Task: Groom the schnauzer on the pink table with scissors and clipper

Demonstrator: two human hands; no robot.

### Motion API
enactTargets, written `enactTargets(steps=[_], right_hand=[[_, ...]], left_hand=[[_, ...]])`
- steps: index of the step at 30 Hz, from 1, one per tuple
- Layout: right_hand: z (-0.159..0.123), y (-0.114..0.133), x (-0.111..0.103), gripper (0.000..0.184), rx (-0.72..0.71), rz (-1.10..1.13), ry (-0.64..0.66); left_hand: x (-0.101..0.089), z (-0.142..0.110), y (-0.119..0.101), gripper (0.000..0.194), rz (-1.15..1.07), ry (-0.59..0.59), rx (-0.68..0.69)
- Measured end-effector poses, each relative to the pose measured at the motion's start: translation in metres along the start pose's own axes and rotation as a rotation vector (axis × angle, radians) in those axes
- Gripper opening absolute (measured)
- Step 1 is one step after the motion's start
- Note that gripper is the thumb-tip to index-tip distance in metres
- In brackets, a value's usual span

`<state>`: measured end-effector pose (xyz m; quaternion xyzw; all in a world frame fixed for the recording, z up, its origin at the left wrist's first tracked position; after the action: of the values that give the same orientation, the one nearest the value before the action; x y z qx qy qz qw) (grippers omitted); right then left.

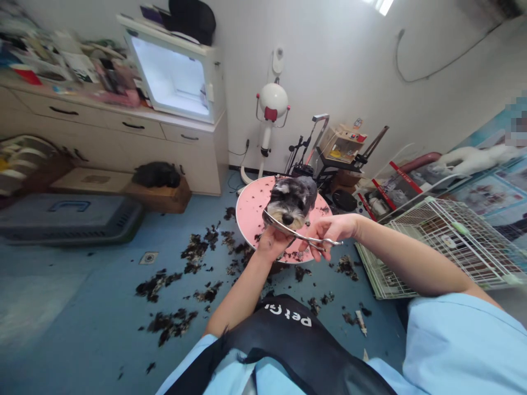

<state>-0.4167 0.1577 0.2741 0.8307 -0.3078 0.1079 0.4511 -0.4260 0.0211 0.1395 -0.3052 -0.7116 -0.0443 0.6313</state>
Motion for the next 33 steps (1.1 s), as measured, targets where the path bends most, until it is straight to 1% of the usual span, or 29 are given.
enactTargets(steps=[4,7,9,13,17,21,23,25,27,30,33], right_hand=[[-0.002,0.003,-0.001,0.060,0.117,-0.095,-0.040],[-0.002,0.005,0.000,0.065,0.076,-0.096,-0.026],[-0.002,0.004,0.001,0.067,0.054,-0.096,-0.039],[0.000,-0.002,0.005,0.063,0.097,-0.127,-0.086],[0.005,-0.012,0.010,0.064,0.008,-0.094,-0.121],[0.012,-0.029,0.012,0.050,-0.025,-0.113,-0.214],[0.016,-0.038,0.014,0.048,-0.079,-0.120,-0.273],[0.019,-0.045,0.015,0.049,-0.140,-0.114,-0.339],[0.023,-0.054,0.016,0.052,-0.159,-0.094,-0.379],[0.028,-0.063,0.017,0.054,-0.156,-0.065,-0.390],[0.032,-0.066,0.018,0.057,-0.208,-0.057,-0.420]], left_hand=[[0.000,-0.002,0.000,0.010,0.018,-0.004,0.000],[0.000,-0.002,0.001,0.007,0.007,-0.005,-0.006],[0.000,-0.001,0.002,0.008,-0.014,-0.009,-0.011],[-0.001,0.001,0.003,0.009,-0.003,0.007,-0.014],[-0.001,0.001,0.004,0.011,-0.004,0.011,-0.022],[0.003,0.001,0.007,0.018,0.016,0.003,-0.017],[0.005,0.001,0.008,0.021,0.027,0.008,-0.016],[0.008,0.002,0.011,0.022,0.027,0.013,-0.023],[0.009,0.004,0.012,0.022,0.014,0.008,-0.025],[0.009,0.005,0.014,0.023,-0.020,0.001,-0.021],[0.008,0.005,0.016,0.021,-0.026,0.004,-0.018]])
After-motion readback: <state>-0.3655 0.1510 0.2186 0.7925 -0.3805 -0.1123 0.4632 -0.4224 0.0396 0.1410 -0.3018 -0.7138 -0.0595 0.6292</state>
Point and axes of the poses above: each hand's wrist, its own z-axis towards the middle knuckle, its own x-axis out of the palm, y = z × x, the point moved 3 cm from there along z, towards the middle knuckle, and after that the axes turned 13 degrees about z, right-handed, at the moved point
